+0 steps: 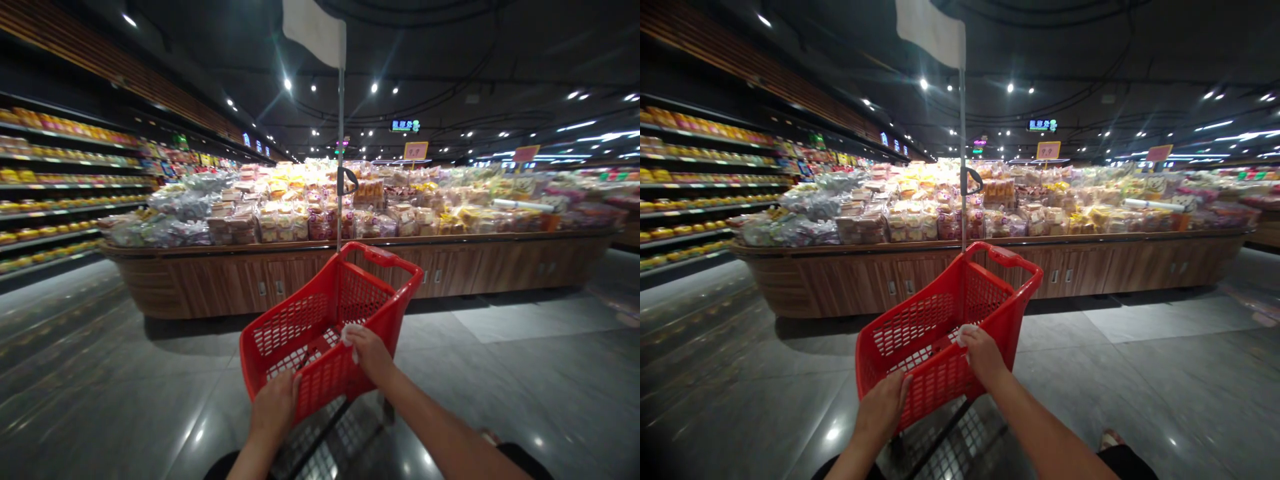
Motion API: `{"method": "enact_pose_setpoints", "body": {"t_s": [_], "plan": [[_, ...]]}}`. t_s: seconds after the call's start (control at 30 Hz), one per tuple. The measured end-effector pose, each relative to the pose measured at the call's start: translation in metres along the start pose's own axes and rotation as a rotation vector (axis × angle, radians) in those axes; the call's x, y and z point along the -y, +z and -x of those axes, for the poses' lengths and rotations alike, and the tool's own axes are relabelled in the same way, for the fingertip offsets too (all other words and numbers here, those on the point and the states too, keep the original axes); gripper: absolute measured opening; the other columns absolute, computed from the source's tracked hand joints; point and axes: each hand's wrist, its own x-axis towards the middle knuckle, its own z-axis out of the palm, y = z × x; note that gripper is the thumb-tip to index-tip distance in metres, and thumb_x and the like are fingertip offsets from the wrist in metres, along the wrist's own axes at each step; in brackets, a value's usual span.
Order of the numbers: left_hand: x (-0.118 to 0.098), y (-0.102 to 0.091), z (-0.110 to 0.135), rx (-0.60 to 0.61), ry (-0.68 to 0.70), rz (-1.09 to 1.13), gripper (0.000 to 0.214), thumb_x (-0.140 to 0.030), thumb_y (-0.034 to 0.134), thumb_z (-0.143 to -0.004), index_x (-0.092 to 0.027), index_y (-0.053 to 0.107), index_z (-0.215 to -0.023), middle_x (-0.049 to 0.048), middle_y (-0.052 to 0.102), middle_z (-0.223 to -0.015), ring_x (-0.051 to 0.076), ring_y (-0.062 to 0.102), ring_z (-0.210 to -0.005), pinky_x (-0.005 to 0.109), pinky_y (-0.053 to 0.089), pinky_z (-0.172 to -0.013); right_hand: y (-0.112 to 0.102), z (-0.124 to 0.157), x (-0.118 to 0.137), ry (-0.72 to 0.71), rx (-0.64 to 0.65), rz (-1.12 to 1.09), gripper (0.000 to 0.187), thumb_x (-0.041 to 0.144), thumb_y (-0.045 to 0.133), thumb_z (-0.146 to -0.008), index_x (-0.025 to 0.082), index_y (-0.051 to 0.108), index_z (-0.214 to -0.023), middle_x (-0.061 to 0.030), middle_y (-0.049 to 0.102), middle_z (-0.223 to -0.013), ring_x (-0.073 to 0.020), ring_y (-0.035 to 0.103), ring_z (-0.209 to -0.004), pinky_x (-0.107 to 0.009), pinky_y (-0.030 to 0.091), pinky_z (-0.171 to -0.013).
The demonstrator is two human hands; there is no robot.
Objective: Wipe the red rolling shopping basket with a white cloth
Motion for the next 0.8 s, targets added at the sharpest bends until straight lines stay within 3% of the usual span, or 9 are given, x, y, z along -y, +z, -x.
{"method": "enact_pose_setpoints", "body": {"t_s": [0.13,0.3,0.37,0.63,0.8], "plan": [[0.005,0.000,0.000,-0.020,-0.010,-0.033,0.042,-0.043,0.021,-0.093,-0.020,0.056,-0.084,0.0059,0.067,-0.086,0.020,0.063,-0.083,0.030,0.043,-0.070,-0.011,0.000,-0.008,0.100,-0.073,0.110,0.030,0.005,0.045,-0.081,0.016,0.069,-0.095,-0.0095,0.067,-0.104,-0.0209,0.059,-0.103,-0.039,0.046,-0.095],[0.011,0.001,-0.002,-0.032,-0.042,-0.067,0.045,-0.046,0.020,-0.093,-0.019,0.056,-0.086,0.0065,0.068,-0.085,0.022,0.065,-0.079,0.031,0.044,-0.065,0.017,0.004,0.023,0.042,0.014,0.024,0.026,0.007,0.046,-0.083,0.017,0.067,-0.096,-0.0078,0.067,-0.105,-0.0189,0.058,-0.105,-0.035,0.044,-0.096],[0.016,0.002,-0.004,-0.035,-0.036,-0.067,0.045,-0.045,0.021,-0.093,-0.019,0.057,-0.086,0.0065,0.068,-0.086,0.021,0.065,-0.080,0.030,0.044,-0.066,0.018,0.003,0.028,0.017,0.042,-0.001,0.025,0.009,0.046,-0.084,0.018,0.067,-0.094,-0.0062,0.067,-0.104,-0.0184,0.059,-0.104,-0.034,0.044,-0.096],[0.034,-0.001,-0.007,-0.037,-0.033,-0.065,0.043,-0.046,0.023,-0.092,-0.020,0.056,-0.083,0.0047,0.068,-0.080,0.021,0.065,-0.077,0.029,0.044,-0.065,-0.036,-0.007,-0.012,0.175,-0.032,0.236,0.028,0.006,0.040,-0.083,0.018,0.065,-0.089,-0.0079,0.067,-0.095,-0.0212,0.061,-0.095,-0.034,0.046,-0.089],[0.034,-0.001,-0.006,-0.036,-0.022,-0.099,0.044,-0.045,0.020,-0.093,-0.020,0.056,-0.085,0.0055,0.068,-0.082,0.020,0.065,-0.078,0.029,0.044,-0.065,-0.004,-0.002,0.005,0.131,-0.020,0.237,0.027,0.006,0.043,-0.082,0.017,0.065,-0.091,-0.0089,0.067,-0.099,-0.0217,0.060,-0.098,-0.032,0.045,-0.090]]}}
